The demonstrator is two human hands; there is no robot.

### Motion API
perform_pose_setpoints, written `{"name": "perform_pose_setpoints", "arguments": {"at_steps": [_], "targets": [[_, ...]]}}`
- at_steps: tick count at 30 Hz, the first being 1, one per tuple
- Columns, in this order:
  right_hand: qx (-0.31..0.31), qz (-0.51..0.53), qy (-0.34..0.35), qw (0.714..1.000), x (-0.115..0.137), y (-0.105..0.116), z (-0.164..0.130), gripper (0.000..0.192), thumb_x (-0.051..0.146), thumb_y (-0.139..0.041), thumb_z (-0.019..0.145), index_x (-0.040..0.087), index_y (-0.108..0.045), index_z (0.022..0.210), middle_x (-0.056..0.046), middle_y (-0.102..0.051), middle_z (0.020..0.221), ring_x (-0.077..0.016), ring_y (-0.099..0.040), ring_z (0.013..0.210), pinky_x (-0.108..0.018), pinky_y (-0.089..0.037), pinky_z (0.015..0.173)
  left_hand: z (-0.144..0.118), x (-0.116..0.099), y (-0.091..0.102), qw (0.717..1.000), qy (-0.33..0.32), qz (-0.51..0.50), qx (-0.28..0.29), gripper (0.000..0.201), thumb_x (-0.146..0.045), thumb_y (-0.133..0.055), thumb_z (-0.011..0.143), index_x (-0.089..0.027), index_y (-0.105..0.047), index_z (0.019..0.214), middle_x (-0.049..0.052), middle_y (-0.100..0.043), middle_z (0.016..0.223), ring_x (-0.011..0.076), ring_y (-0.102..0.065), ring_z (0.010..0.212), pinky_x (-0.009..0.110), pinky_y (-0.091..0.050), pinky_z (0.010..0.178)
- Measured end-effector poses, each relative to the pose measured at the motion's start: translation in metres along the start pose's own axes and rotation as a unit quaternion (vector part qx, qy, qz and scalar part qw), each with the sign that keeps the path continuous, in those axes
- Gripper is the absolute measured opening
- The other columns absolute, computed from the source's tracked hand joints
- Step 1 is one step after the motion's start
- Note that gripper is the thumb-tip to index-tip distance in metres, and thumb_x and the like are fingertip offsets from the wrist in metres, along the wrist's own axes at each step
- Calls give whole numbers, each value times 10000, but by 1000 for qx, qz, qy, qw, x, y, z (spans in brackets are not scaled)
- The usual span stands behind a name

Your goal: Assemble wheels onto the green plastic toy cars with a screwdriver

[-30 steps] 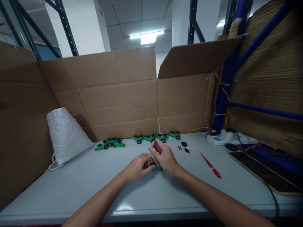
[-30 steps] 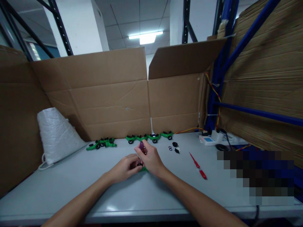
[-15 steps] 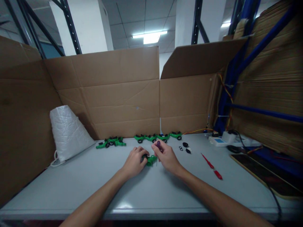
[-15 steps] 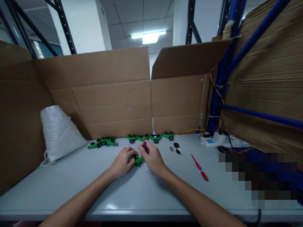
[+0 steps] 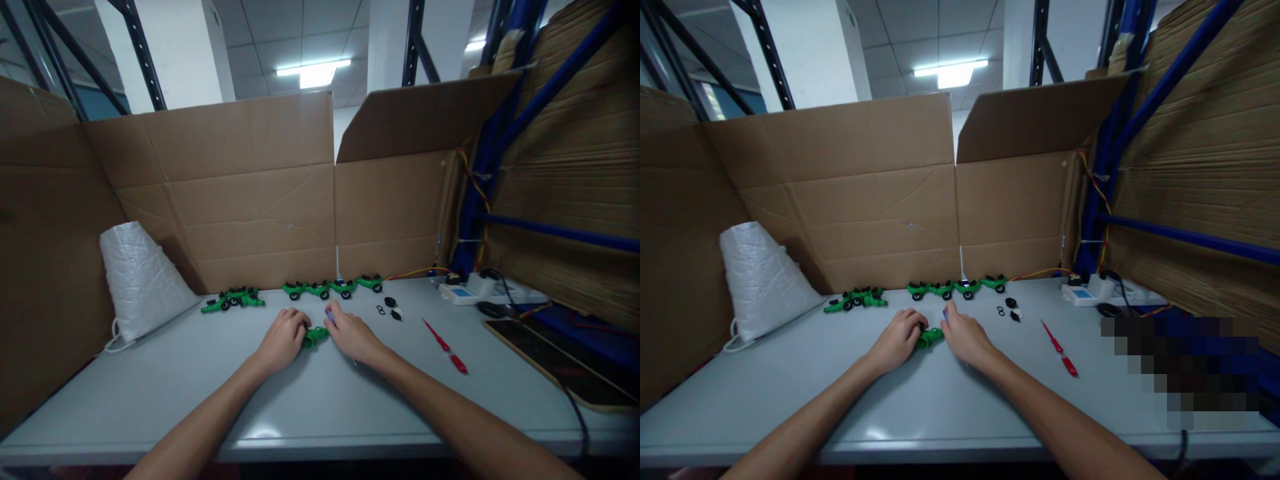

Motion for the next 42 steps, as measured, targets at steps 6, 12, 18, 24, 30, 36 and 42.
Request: {"name": "perform_pose_setpoints", "arguments": {"at_steps": [6, 12, 18, 24, 30, 36, 42], "targets": [[37, -50, -1, 998, -1, -2, -3, 237, 274, -446, 1086, 196, -530, 1293, -169, -779, 1135, -297, -746, 1014, -321, -388, 777, 0, -1, 0, 1000, 4, 3, 1, 268, -188, -435, 1035, -213, -701, 1031, 81, -723, 1037, 271, -597, 1049, 399, -469, 980], [36, -65, 12, 997, 0, -2, -3, 195, 269, -484, 1064, 193, -581, 1215, -165, -766, 1179, -293, -729, 1057, -321, -388, 785, -1, 3, -3, 1000, 28, 7, -5, 267, -306, -437, 1085, -199, -667, 1002, 87, -724, 1000, 273, -616, 1002, 387, -469, 920], [36, -54, 25, 998, -4, -6, -1, 153, 239, -535, 1043, 183, -598, 1171, -149, -722, 1206, -277, -693, 1095, -320, -396, 837, -3, -2, -2, 1000, -1, -21, 1, 233, -393, -524, 1080, -208, -661, 1046, 72, -722, 1025, 262, -619, 1008, 362, -471, 900], [45, -62, 23, 997, -3, -5, -1, 166, 256, -570, 1033, 190, -600, 1183, -132, -645, 1246, -258, -694, 1021, -318, -393, 810, -3, -4, 0, 999, -27, -34, 9, 130, -300, -558, 1051, -223, -660, 1072, 65, -715, 1062, 257, -616, 1047, 367, -475, 951], [46, -63, 29, 997, 0, -3, -4, 172, 266, -537, 1051, 185, -600, 1190, -129, -622, 1242, -258, -692, 1010, -327, -403, 827, -3, 0, -1, 999, -21, -26, -9, 115, -191, -547, 995, -225, -649, 1036, 66, -698, 1034, 257, -613, 1030, 362, -487, 925], [41, -56, 32, 997, 2, -1, -4, 176, 262, -548, 1043, 179, -610, 1185, -131, -624, 1248, -265, -691, 1029, -330, -418, 841, -2, 5, -2, 1000, -1, -14, -13, 169, -126, -534, 945, -217, -637, 1043, 62, -697, 1019, 251, -613, 1011, 359, -483, 908], [47, -52, 30, 997, 3, 0, -5, 183, 286, -560, 1043, 193, -610, 1193, -125, -622, 1267, -261, -689, 1036, -329, -420, 848, -2, 6, -1, 1000, 4, -11, -13, 189, -123, -530, 933, -216, -644, 1051, 68, -699, 1029, 259, -610, 1013, 373, -479, 908]]}}
Point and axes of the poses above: each hand's wrist, its own z-axis towards the middle knuckle, its own y-axis out of the back of the hand, x = y × z, the point moved 5 cm from there along z, towards the middle knuckle
